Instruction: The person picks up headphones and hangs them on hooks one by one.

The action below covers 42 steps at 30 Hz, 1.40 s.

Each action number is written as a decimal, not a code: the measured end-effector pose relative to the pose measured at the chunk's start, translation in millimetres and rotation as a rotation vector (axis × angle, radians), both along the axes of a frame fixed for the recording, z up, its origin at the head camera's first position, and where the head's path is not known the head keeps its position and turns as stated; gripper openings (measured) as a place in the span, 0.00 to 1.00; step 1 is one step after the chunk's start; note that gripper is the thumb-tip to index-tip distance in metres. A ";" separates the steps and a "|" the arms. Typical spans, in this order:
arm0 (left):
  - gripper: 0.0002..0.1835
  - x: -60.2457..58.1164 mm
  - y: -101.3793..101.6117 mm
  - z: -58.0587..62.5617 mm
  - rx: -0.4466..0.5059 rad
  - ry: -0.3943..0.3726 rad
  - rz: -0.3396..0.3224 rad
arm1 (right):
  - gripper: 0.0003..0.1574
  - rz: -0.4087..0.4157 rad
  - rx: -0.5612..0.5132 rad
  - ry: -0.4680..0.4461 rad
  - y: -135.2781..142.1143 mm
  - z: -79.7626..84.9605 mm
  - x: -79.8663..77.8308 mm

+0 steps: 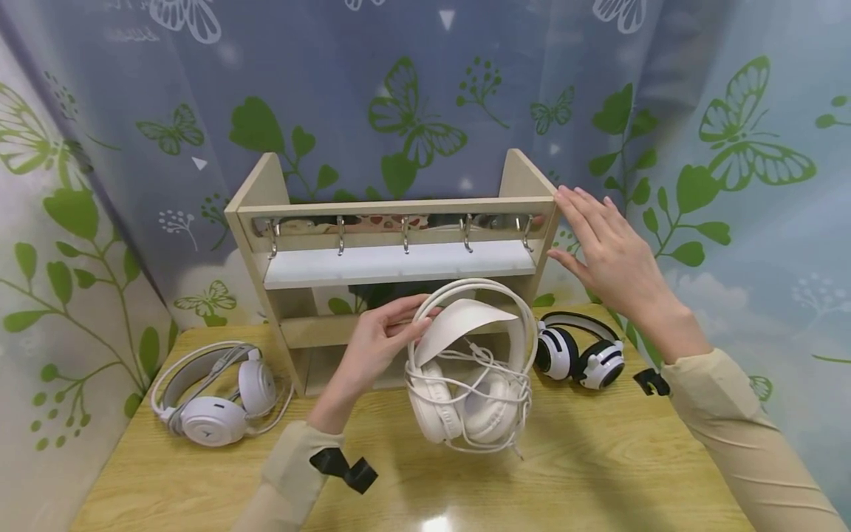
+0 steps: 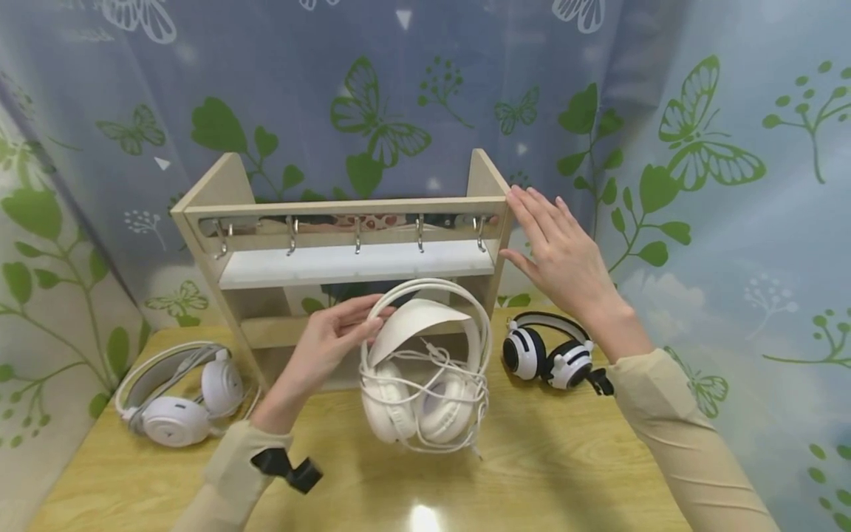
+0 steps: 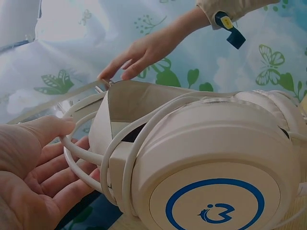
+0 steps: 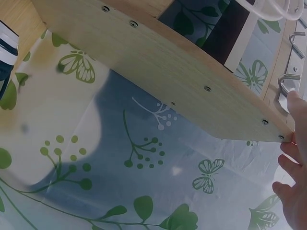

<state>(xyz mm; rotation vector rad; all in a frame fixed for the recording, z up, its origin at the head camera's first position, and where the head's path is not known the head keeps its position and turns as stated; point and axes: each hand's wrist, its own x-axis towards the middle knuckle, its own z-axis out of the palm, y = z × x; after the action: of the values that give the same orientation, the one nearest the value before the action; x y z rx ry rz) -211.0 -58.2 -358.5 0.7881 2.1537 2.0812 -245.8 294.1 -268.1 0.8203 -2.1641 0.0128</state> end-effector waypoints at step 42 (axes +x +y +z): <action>0.21 -8.1 37.1 38.7 0.098 0.078 -0.002 | 0.46 0.006 0.058 0.017 3.2 5.6 0.8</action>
<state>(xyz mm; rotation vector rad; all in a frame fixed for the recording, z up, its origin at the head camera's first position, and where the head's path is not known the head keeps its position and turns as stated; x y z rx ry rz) -219.1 -21.1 -319.8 0.8955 2.1008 2.2056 -245.0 297.3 -262.5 0.8571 -2.1549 -0.0544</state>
